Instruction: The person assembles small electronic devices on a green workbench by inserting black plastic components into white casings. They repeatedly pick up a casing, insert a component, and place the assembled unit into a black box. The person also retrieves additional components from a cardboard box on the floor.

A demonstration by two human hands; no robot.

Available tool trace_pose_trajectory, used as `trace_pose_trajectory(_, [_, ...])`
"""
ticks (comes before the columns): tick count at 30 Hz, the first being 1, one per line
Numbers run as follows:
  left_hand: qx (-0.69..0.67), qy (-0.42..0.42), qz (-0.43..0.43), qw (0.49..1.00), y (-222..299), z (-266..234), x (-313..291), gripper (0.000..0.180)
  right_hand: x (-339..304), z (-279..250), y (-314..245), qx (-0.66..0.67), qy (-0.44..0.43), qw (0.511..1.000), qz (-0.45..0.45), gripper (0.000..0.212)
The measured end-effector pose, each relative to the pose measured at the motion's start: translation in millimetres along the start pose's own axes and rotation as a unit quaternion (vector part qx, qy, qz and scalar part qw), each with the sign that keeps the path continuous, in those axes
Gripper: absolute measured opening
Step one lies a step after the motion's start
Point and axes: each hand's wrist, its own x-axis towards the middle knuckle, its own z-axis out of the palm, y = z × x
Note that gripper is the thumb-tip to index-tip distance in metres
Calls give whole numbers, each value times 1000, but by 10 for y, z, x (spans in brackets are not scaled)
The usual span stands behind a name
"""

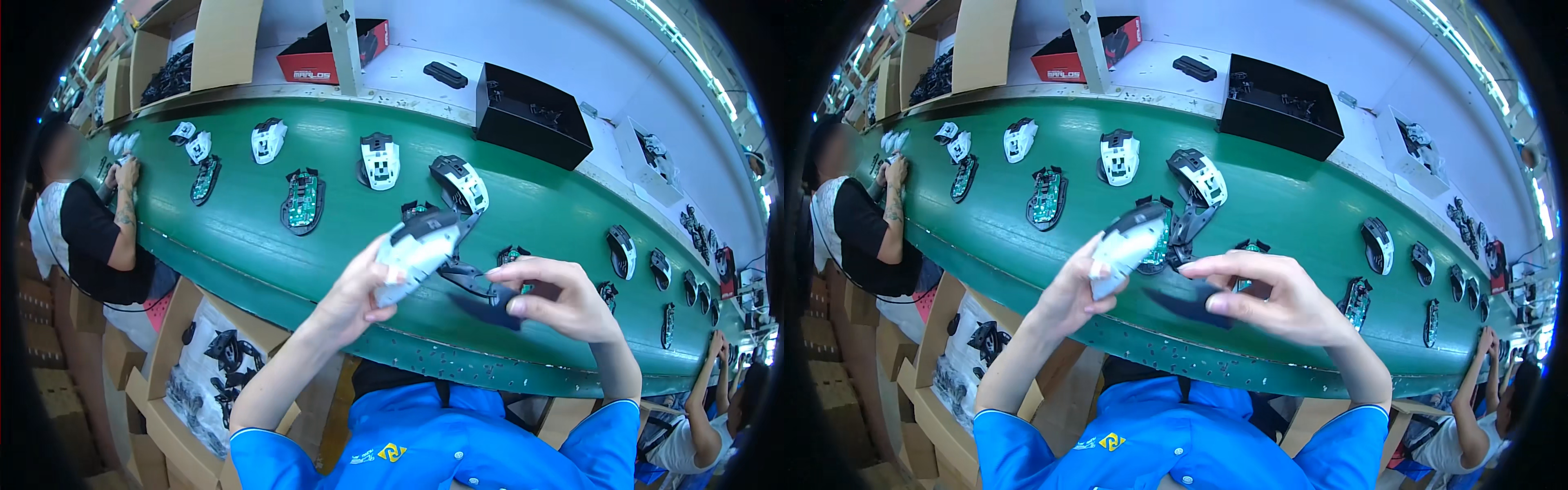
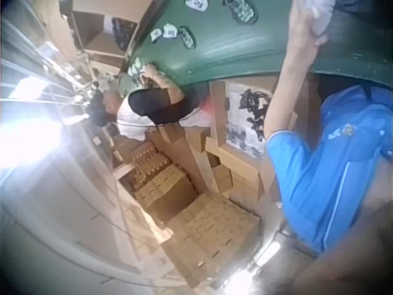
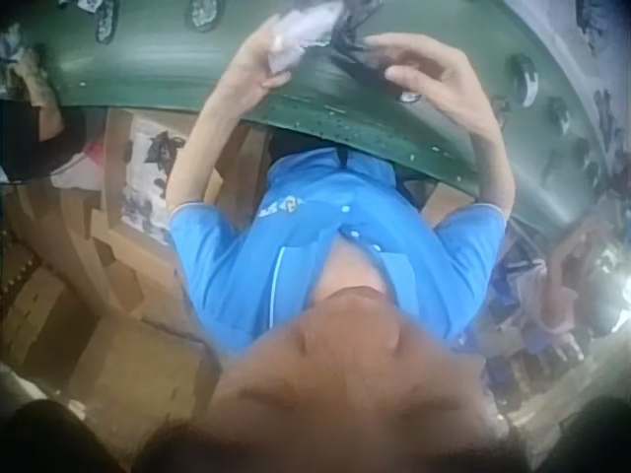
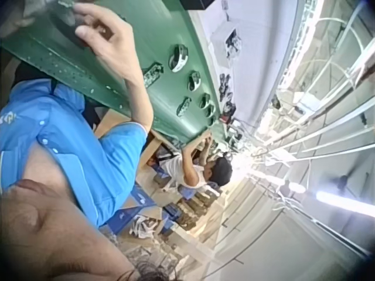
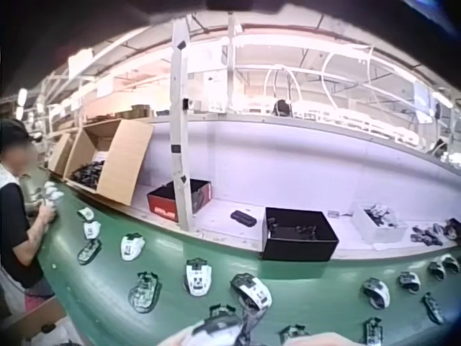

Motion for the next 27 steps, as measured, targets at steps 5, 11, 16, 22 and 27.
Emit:
trace_pose_trajectory(5, [125, 8, -39, 991, 5, 314, -107, 81, -40, 74, -208, -44, 36, 997, 58, 24])
trace_pose_trajectory(11, [115, -84, -13, 990, -42, 395, -154, 112, -21, 168, -96, -137, 39, 986, -92, 18])
trace_pose_trajectory(16, [173, -95, 45, 979, -86, 430, -212, 106, 2, 266, -105, -157, 54, 978, -128, 20])
trace_pose_trajectory(22, [187, -90, 45, 977, -53, 433, -243, 104, -7, 312, -87, -177, 61, 969, -162, 21])
trace_pose_trajectory(27, [198, -86, 47, 975, -51, 395, -255, 103, 14, 297, -80, -159, 59, 973, -157, 20])
